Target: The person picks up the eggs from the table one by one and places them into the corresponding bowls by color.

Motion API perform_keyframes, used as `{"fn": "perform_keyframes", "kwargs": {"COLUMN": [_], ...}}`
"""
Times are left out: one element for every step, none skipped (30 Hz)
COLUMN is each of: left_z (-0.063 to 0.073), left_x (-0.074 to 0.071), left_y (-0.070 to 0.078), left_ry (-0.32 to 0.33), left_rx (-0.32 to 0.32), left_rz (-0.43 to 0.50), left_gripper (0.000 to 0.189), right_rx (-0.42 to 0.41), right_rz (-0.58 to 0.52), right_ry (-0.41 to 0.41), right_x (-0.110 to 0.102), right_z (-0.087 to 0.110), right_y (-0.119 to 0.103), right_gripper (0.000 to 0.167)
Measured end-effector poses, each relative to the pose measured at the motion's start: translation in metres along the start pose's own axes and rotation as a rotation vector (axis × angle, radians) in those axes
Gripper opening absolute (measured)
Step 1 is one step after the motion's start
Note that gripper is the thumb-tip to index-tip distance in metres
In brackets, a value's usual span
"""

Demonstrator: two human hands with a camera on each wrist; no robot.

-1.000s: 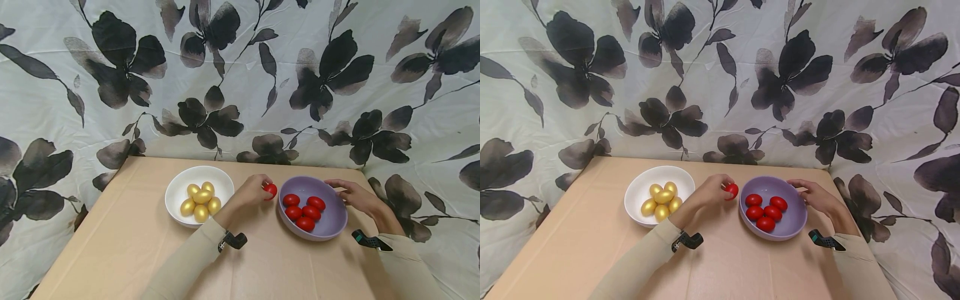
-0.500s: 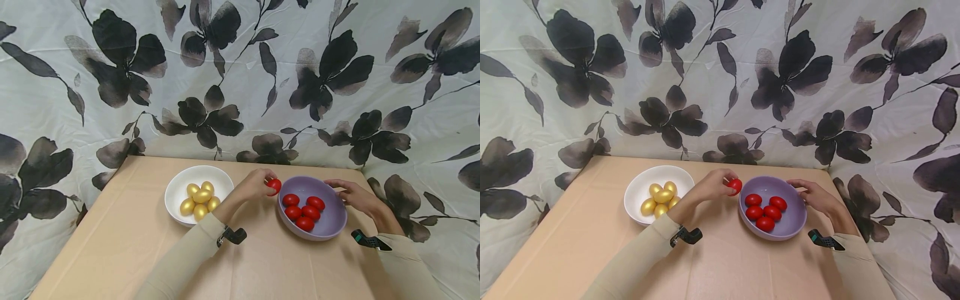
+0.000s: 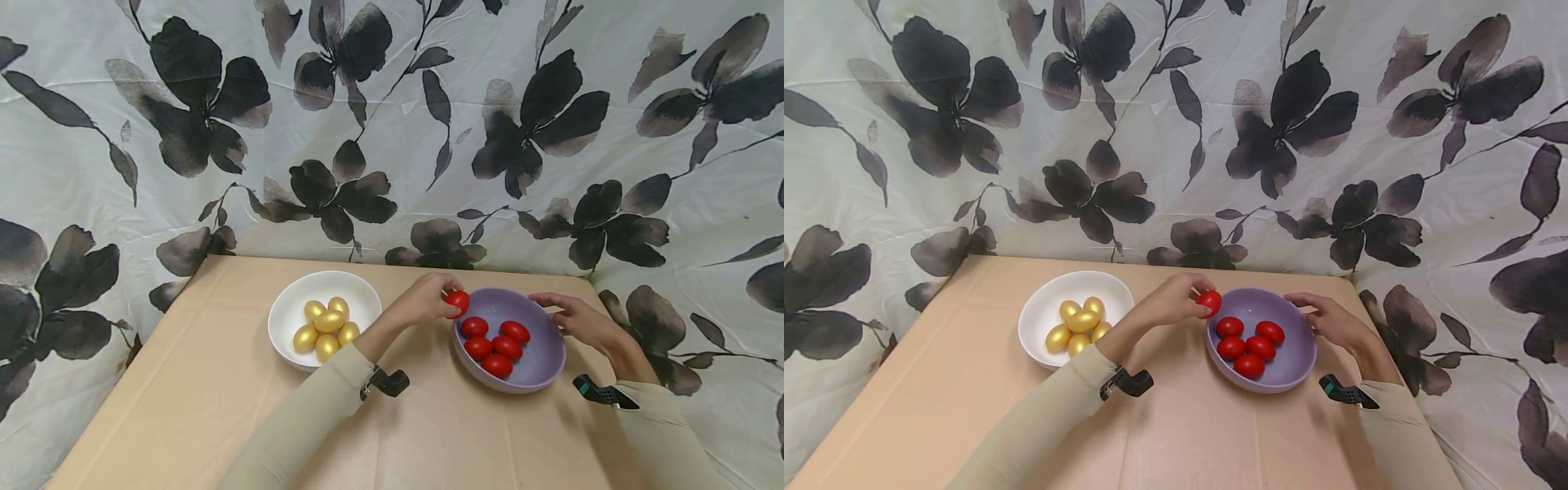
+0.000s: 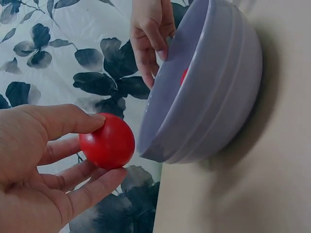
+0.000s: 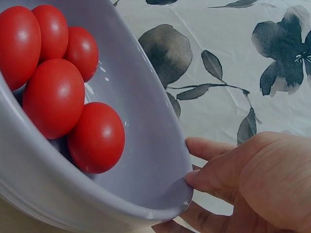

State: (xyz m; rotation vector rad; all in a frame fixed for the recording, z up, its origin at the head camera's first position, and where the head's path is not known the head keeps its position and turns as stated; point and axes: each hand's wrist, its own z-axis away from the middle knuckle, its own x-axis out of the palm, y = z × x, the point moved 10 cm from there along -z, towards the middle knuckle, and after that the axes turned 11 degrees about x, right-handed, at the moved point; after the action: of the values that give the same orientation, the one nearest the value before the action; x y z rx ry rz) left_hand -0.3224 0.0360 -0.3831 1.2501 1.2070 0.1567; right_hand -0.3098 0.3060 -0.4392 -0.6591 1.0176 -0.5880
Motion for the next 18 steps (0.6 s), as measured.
{"fn": "perform_keyframes", "kwargs": {"left_z": [-0.001, -0.002, -0.003, -0.003, -0.004, -0.005, -0.005, -0.006, -0.006, -0.007, -0.008, -0.008, -0.009, -0.009, -0.009, -0.01, -0.01, -0.01], "left_x": [0.001, 0.001, 0.002, 0.003, 0.003, 0.005, 0.006, 0.007, 0.008, 0.01, 0.011, 0.012, 0.014, 0.015, 0.016, 0.018, 0.019, 0.02], "left_y": [0.002, 0.003, 0.005, 0.006, 0.008, 0.009, 0.01, 0.011, 0.012, 0.012, 0.013, 0.013, 0.013, 0.013, 0.013, 0.014, 0.014, 0.014], "left_ry": [-0.001, -0.003, -0.003, -0.004, -0.004, -0.007, -0.01, -0.014, -0.016, -0.019, -0.023, -0.026, -0.028, -0.031, -0.032, -0.036, -0.038, -0.039], "left_rx": [0.009, 0.015, 0.021, 0.027, 0.031, 0.035, 0.038, 0.041, 0.041, 0.041, 0.041, 0.039, 0.036, 0.035, 0.033, 0.033, 0.034, 0.036], "left_rz": [-0.005, -0.006, -0.006, -0.004, -0.001, 0.0, 0.002, 0.002, 0.001, -0.001, -0.006, -0.009, -0.012, -0.012, -0.012, -0.013, -0.015, -0.016], "left_gripper": [0.036, 0.035, 0.035, 0.035, 0.035, 0.035, 0.035, 0.036, 0.036, 0.036, 0.036, 0.036, 0.036, 0.036, 0.036, 0.036, 0.036, 0.036], "right_rx": [-0.003, -0.005, -0.007, -0.009, -0.012, -0.014, -0.016, -0.015, -0.016, -0.015, -0.014, -0.014, -0.014, -0.013, -0.014, -0.014, -0.015, -0.014], "right_rz": [0.002, 0.003, 0.004, 0.004, 0.005, 0.005, 0.006, 0.006, 0.006, 0.005, 0.005, 0.006, 0.005, 0.006, 0.006, 0.007, 0.007, 0.006], "right_ry": [-0.001, -0.003, -0.004, -0.004, -0.005, -0.005, -0.005, -0.005, -0.004, -0.003, -0.003, -0.002, -0.002, -0.002, -0.001, -0.001, 0.0, 0.0], "right_x": [0.0, 0.0, 0.0, 0.0, 0.0, 0.0, 0.0, 0.0, 0.0, 0.0, 0.0, 0.0, 0.001, 0.001, 0.001, 0.001, 0.0, 0.0], "right_z": [0.0, 0.0, 0.0, 0.001, 0.001, 0.001, 0.001, 0.001, 0.001, 0.001, 0.001, 0.001, 0.001, 0.001, 0.001, 0.001, 0.001, 0.001], "right_y": [0.0, -0.001, -0.001, -0.002, -0.002, -0.002, -0.002, -0.002, -0.002, -0.002, -0.002, -0.002, -0.002, -0.003, -0.003, -0.003, -0.003, -0.003], "right_gripper": [0.055, 0.055, 0.055, 0.055, 0.055, 0.055, 0.055, 0.055, 0.055, 0.055, 0.055, 0.055, 0.055, 0.055, 0.055, 0.055, 0.056, 0.056]}}
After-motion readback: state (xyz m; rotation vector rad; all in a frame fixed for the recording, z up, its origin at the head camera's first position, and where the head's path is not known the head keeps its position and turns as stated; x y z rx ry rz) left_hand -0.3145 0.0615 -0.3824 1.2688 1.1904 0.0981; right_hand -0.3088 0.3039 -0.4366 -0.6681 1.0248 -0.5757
